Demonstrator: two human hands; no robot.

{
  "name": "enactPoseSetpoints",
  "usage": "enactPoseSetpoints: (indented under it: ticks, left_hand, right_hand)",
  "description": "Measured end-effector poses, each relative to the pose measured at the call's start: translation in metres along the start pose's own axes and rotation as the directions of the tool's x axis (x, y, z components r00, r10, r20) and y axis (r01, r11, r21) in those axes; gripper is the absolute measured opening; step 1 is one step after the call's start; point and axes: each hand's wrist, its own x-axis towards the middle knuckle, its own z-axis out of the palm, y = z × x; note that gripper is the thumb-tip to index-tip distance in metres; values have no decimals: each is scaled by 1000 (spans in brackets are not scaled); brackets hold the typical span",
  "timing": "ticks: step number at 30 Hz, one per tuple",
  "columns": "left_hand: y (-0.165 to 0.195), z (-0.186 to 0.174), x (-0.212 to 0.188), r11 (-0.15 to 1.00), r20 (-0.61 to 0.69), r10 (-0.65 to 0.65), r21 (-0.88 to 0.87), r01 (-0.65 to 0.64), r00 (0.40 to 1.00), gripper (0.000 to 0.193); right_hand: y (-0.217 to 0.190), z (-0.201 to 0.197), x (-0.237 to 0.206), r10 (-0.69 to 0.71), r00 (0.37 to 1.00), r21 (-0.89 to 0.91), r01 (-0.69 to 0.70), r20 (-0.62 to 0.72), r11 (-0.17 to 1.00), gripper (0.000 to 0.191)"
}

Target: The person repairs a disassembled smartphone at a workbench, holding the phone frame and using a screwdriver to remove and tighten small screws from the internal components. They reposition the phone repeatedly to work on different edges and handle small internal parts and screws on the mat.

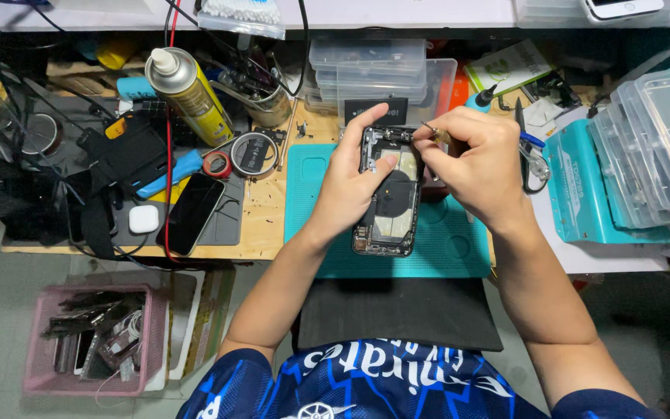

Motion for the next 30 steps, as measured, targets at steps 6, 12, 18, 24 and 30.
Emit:
enactPoseSetpoints:
  ticks: [6, 12, 18, 24, 30]
  left_hand:
    - [0, 1, 0, 1000, -21, 6, 24, -5, 1000, 59]
    - [0, 1, -2, 999, -21, 34, 39, -33, 999, 58]
    - [-1, 1, -2, 999, -30, 15, 36, -13, 999, 55]
    - [-3, 1, -1, 992, -37, 88, 96, -84, 995, 50]
    - [-7, -1, -1, 982, -45, 121, 149, -113, 992, 46]
  right_hand:
    - [1, 1, -2, 50, 999, 38, -50, 9, 998, 9]
    - [1, 2, -3, 27, 1000, 20, -27, 2, 999, 10]
    - [1, 2, -4, 49, 999, 28, -49, 7, 998, 10]
    - [3, 2, -3, 32, 999, 27, -32, 16, 999, 11]
    - [7, 3, -5, 81, 996, 74, -83, 22, 994, 11]
